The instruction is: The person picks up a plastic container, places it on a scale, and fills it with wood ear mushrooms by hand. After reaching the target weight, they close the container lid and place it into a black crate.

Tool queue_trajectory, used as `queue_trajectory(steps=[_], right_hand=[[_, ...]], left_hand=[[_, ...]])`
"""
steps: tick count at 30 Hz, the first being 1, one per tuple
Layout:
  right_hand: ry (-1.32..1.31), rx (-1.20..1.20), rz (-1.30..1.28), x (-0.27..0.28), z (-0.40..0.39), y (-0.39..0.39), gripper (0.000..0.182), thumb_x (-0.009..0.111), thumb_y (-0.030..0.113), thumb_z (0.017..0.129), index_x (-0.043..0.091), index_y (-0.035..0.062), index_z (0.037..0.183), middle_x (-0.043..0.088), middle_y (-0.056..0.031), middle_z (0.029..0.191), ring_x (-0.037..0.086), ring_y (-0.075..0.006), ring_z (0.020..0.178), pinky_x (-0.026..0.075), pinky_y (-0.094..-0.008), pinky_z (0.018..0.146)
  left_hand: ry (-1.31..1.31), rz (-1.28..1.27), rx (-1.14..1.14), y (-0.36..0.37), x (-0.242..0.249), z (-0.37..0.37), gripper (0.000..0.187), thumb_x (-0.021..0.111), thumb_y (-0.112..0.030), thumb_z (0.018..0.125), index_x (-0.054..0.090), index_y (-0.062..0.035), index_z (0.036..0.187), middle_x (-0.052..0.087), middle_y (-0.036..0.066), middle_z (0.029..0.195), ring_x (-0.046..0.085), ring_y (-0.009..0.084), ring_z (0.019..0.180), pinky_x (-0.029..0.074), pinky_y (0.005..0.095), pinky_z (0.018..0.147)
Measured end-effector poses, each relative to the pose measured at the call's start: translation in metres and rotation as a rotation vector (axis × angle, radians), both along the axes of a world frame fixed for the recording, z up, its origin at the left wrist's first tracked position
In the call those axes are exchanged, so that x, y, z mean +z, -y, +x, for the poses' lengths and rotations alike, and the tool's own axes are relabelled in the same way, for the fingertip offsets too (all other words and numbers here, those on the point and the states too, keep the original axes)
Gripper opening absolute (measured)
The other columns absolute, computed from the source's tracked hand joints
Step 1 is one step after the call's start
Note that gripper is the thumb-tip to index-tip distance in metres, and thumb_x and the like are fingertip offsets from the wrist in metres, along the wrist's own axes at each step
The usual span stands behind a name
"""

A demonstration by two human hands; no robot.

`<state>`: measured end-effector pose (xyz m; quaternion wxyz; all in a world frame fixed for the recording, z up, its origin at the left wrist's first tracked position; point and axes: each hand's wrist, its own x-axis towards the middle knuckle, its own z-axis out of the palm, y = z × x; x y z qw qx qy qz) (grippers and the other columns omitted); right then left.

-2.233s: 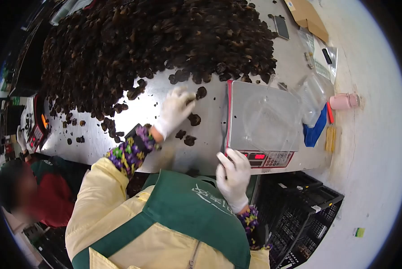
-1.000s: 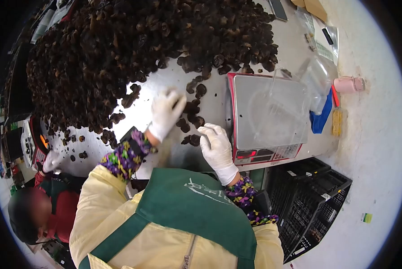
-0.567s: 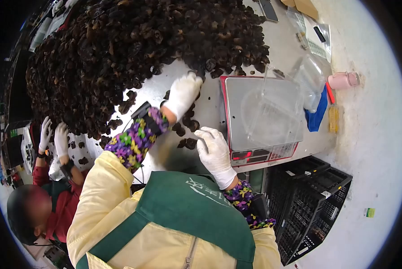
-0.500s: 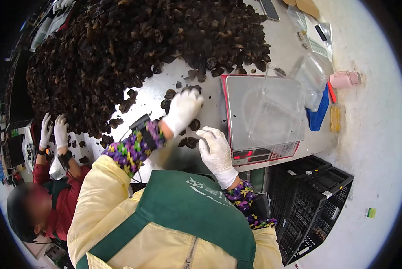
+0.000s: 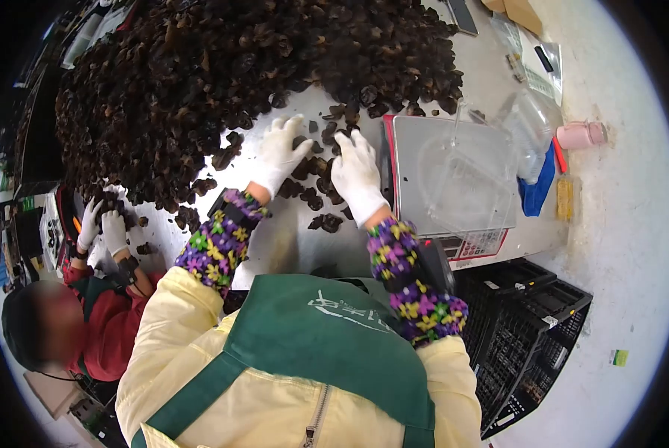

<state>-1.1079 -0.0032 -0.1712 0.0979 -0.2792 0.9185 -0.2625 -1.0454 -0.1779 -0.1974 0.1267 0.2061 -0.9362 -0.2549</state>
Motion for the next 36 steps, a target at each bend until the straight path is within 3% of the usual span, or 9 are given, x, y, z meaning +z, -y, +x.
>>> queue_trajectory(steps=[3, 6, 10, 16, 20, 25, 29, 34, 36], right_hand=[[0.002, 0.042, 0.083, -0.023, -0.018, 0.02, 0.053, 0.057, 0.01, 0.087, 0.05, 0.0118, 0.139, 0.041, -0.0196, 0.148, 0.041, -0.0399, 0.133, 0.039, -0.0446, 0.11], [0.044, 0.1, 0.098, -0.033, -0.014, 0.012, 0.052, 0.058, 0.01, 0.086, 0.051, 0.0116, 0.138, 0.041, -0.0183, 0.148, 0.042, -0.0382, 0.132, 0.04, -0.045, 0.109], [0.082, 0.162, -0.019, -0.022, 0.044, -0.04, 0.043, 0.058, 0.007, 0.085, 0.057, 0.0074, 0.128, 0.047, -0.0192, 0.143, 0.048, -0.039, 0.126, 0.041, -0.0461, 0.107], [0.02, 0.225, -0.027, -0.007, 0.081, -0.082, 0.042, 0.059, 0.005, 0.083, 0.06, 0.0081, 0.125, 0.052, -0.0196, 0.136, 0.05, -0.038, 0.123, 0.04, -0.046, 0.107], [0.074, 0.089, -0.11, 0.009, 0.081, -0.089, 0.041, 0.058, 0.004, 0.084, 0.06, 0.0073, 0.125, 0.054, -0.0194, 0.13, 0.051, -0.0377, 0.12, 0.041, -0.0447, 0.106], [0.16, 0.044, -0.065, 0.01, 0.087, -0.099, 0.047, 0.058, 0.004, 0.085, 0.055, 0.0059, 0.132, 0.05, -0.0197, 0.137, 0.047, -0.0364, 0.128, 0.037, -0.0423, 0.11], [0.217, 0.026, -0.06, 0.004, 0.098, -0.103, 0.052, 0.062, 0.008, 0.085, 0.052, 0.006, 0.135, 0.046, -0.0198, 0.14, 0.044, -0.037, 0.131, 0.037, -0.0422, 0.111], [0.23, 0.006, -0.03, 0.005, 0.105, -0.105, 0.054, 0.064, 0.011, 0.084, 0.052, 0.007, 0.136, 0.046, -0.0198, 0.141, 0.044, -0.0369, 0.131, 0.037, -0.0425, 0.11], [0.224, 0.006, -0.033, 0.006, 0.107, -0.105, 0.053, 0.064, 0.012, 0.084, 0.052, 0.0081, 0.135, 0.046, -0.0193, 0.141, 0.044, -0.0368, 0.131, 0.037, -0.0427, 0.11]], left_hand=[[0.116, -0.074, -0.098, -0.018, 0.003, -0.017, 0.059, 0.072, -0.033, 0.081, 0.053, -0.0196, 0.135, 0.056, 0.014, 0.129, 0.055, 0.0339, 0.117, 0.047, 0.0485, 0.091], [0.173, -0.043, -0.166, -0.041, -0.003, -0.004, 0.054, 0.068, -0.029, 0.085, 0.053, -0.0151, 0.134, 0.056, 0.016, 0.127, 0.058, 0.0354, 0.109, 0.049, 0.0466, 0.089], [-0.109, -0.074, -0.267, -0.076, -0.001, 0.064, 0.046, 0.071, -0.022, 0.079, 0.06, -0.0136, 0.124, 0.056, 0.011, 0.126, 0.052, 0.0306, 0.119, 0.042, 0.0471, 0.098], [-0.277, 0.001, -0.248, -0.07, 0.002, 0.124, 0.045, 0.072, -0.01, 0.074, 0.064, -0.0126, 0.117, 0.056, 0.018, 0.127, 0.056, 0.0373, 0.112, 0.043, 0.0477, 0.098], [-0.115, -0.017, 0.035, -0.043, 0.009, 0.108, 0.053, 0.072, -0.016, 0.08, 0.057, -0.0116, 0.13, 0.048, 0.024, 0.137, 0.05, 0.0424, 0.118, 0.042, 0.0482, 0.1], [-0.066, -0.086, -0.087, -0.022, -0.006, 0.074, 0.085, 0.078, -0.047, 0.075, 0.044, -0.0189, 0.147, 0.038, 0.027, 0.146, 0.043, 0.0464, 0.126, 0.036, 0.0511, 0.107], [0.022, -0.095, -0.273, -0.036, -0.01, 0.06, 0.087, 0.078, -0.055, 0.071, 0.044, -0.0302, 0.147, 0.034, 0.024, 0.15, 0.04, 0.0467, 0.13, 0.036, 0.0528, 0.107], [0.033, -0.128, -0.271, -0.055, 0.0, 0.029, 0.083, 0.075, -0.06, 0.072, 0.046, -0.0333, 0.145, 0.032, 0.022, 0.152, 0.033, 0.0445, 0.138, 0.036, 0.0545, 0.107], [0.126, -0.121, -0.325, -0.061, 0.002, 0.017, 0.085, 0.072, -0.065, 0.07, 0.046, -0.0342, 0.145, 0.028, 0.018, 0.156, 0.031, 0.0421, 0.14, 0.035, 0.0634, 0.103]])
